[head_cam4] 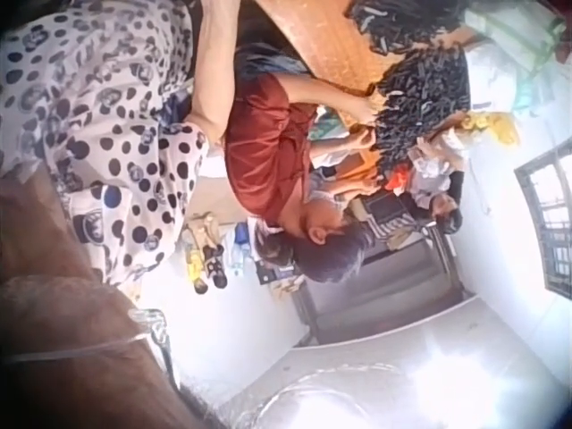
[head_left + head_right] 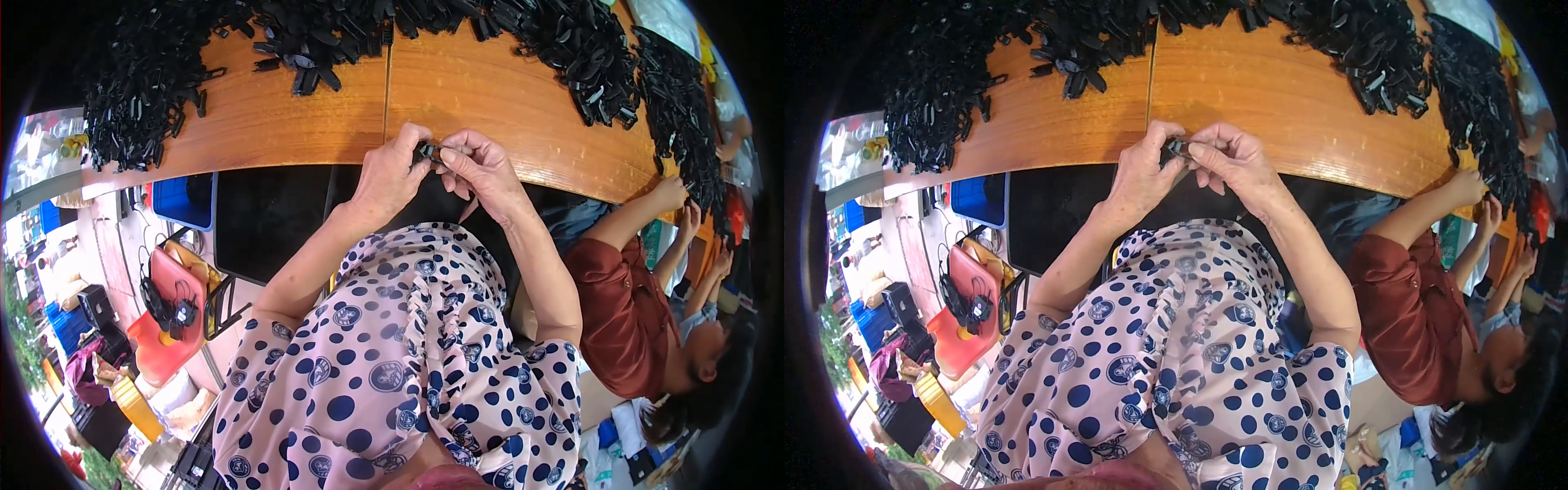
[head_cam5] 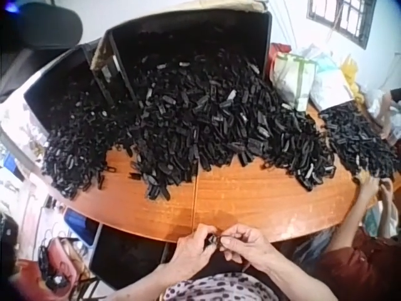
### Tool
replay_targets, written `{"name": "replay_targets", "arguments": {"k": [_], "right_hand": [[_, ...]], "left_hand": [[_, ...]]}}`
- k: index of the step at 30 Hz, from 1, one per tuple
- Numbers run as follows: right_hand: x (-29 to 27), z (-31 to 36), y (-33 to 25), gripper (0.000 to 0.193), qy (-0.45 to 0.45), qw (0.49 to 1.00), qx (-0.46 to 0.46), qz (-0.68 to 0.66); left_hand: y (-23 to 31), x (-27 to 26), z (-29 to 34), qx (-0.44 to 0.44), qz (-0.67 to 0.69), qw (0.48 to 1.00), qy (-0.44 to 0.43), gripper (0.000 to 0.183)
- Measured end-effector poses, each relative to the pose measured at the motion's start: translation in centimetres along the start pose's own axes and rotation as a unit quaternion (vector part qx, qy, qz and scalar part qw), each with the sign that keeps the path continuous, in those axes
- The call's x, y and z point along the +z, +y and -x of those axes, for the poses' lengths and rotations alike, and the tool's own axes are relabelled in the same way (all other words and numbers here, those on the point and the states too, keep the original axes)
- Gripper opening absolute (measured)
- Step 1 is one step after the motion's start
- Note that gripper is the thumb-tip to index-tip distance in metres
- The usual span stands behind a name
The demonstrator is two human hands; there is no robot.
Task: The person assembles small plastic buckles by hand, inserting fastener components into them.
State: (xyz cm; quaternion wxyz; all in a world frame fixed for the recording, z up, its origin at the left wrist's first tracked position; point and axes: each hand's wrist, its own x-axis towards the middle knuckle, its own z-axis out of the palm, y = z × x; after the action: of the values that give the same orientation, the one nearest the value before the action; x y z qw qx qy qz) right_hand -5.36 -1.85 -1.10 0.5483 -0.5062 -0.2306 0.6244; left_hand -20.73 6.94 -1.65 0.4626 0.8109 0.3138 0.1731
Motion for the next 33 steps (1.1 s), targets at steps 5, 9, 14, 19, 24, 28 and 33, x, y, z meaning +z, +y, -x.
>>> {"name": "replay_targets", "arguments": {"k": [5,9,14,19,24,28,33], "right_hand": [[-0.9,-0.6,-0.1,0.013,0.001,1.000,0.002,0.002],[-1.3,-0.6,-0.9,0.014,-0.029,0.999,0.030,0.011],[-0.2,-1.5,-1.2,0.015,-0.073,0.992,0.100,0.038],[1.5,-1.2,-0.6,0.016,-0.086,0.972,0.140,0.169],[0.4,0.1,1.8,0.012,-0.096,0.974,0.147,0.142],[1.5,-0.2,1.2,0.014,-0.140,0.954,0.178,0.196],[2.5,-0.5,1.3,0.018,-0.163,0.942,0.255,0.144]], "left_hand": [[-0.2,-0.3,0.1,0.033,0.038,0.999,-0.014,0.038],[-0.7,-1.1,0.1,0.001,0.095,0.993,-0.071,0.033],[-1.1,-2.2,1.4,-0.044,0.043,0.996,-0.065,0.025],[-2.6,-2.3,4.3,0.057,-0.061,0.996,-0.015,0.025],[-4.1,-0.1,6.0,0.187,-0.047,0.980,0.046,0.023],[-2.9,-0.8,7.9,0.139,-0.061,0.987,0.048,0.025],[-2.3,-1.9,8.2,0.101,-0.070,0.992,0.010,0.020]]}}
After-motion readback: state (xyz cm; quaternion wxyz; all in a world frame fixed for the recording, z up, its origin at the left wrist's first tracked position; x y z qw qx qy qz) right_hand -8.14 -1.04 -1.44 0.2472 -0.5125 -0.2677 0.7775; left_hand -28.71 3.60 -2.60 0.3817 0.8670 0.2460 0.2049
